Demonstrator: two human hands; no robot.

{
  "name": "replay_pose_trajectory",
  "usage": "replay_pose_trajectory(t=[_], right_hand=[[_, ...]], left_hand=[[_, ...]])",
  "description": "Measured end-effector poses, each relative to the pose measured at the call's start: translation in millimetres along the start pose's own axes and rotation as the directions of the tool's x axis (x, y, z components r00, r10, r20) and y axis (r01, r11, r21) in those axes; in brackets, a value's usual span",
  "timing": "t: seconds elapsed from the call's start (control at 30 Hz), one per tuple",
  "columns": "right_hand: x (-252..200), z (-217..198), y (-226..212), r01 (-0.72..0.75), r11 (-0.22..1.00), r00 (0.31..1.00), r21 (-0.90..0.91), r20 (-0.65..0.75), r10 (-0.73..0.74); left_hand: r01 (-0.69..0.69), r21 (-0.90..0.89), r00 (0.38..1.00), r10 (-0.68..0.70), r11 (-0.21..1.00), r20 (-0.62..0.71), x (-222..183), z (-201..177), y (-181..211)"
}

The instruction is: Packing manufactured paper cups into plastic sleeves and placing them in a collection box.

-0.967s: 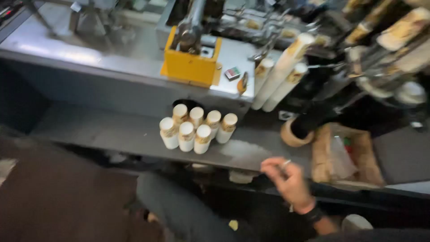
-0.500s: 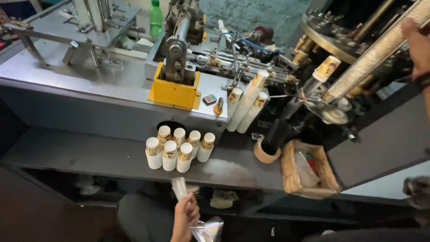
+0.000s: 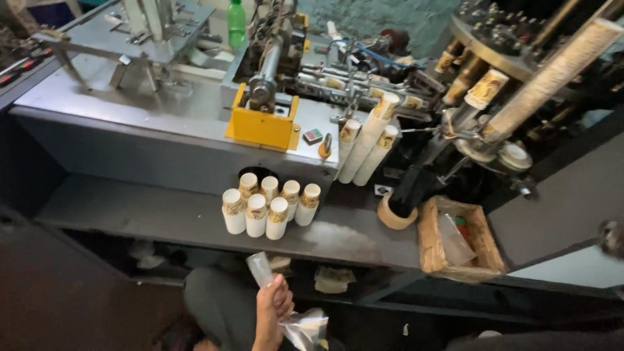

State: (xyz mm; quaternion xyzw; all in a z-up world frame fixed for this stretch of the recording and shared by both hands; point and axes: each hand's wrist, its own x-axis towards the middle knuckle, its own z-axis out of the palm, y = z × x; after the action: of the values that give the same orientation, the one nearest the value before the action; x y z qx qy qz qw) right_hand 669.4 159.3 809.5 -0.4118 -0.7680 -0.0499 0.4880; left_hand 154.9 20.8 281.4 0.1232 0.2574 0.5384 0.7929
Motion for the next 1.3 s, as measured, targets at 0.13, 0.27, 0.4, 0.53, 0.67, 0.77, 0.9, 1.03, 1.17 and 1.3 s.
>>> replay_pose_trajectory(t=[0.13, 0.27, 0.4, 0.53, 0.67, 0.77, 0.9, 1.03, 1.17, 1.3], right_hand=[[-63.0, 163.3, -191.5, -0.07, 0.976, 0.997, 0.204, 0.042, 0.063], [-189.4, 281.4, -252.0, -0.137, 0.922, 0.989, 0.361, 0.101, 0.108], [-442.0, 452.9, -218.8, -0.683, 0.578, 0.71, 0.447, 0.592, 0.382], [-497.7, 452.5, -272.9, -0.956, 0.019, 0.27, 0.292, 0.855, 0.443], [-398.3, 381.3, -254.2, -0.768, 0.175, 0.637, 0.615, 0.707, 0.308], [-359.8, 357.5, -224.2, -0.732, 0.123, 0.558, 0.671, 0.485, 0.674], [-311.3, 344.6, -213.3, -0.404, 0.417, 0.724, 0.814, 0.006, 0.69], [-314.9, 372.0, -210.9, -0.439, 0.476, 0.783, 0.762, 0.065, 0.619], [-357.7, 415.4, -207.9, -0.591, 0.502, 0.792, 0.632, 0.334, 0.511], [-358.8, 426.3, -219.8, -0.405, 0.839, 0.896, 0.362, 0.343, 0.284]], left_hand=[[-0.109, 0.124, 0.994, 0.106, 0.986, 0.03, -11.0, 3.4, 5.8], [-0.244, 0.144, 0.957, 0.215, 0.959, 0.195, -5.9, -34.9, 38.7], [-0.44, 0.228, 0.878, 0.364, 0.869, 0.31, -50.2, 18.6, 125.3], [-0.547, 0.252, 0.837, 0.525, 0.798, 0.154, -68.9, 14.1, 148.5], [-0.43, 0.43, 0.818, 0.544, 0.794, -0.186, -79.9, 12.8, 144.4], [-0.401, 0.272, 0.882, 0.449, 0.875, -0.145, -71.7, 4.2, 115.0], [-0.138, 0.44, 0.984, 0.173, 0.887, -0.04, -51.8, 24.7, 60.0], [-0.012, 0.329, 0.992, -0.03, 0.944, 0.122, -20.7, 38.6, 12.6], [0.197, 0.207, 0.979, -0.204, 0.958, 0.011, 9.1, -11.6, -24.4], [0.157, 0.237, 0.986, -0.164, 0.959, 0.009, -13.7, 9.1, -0.4]])
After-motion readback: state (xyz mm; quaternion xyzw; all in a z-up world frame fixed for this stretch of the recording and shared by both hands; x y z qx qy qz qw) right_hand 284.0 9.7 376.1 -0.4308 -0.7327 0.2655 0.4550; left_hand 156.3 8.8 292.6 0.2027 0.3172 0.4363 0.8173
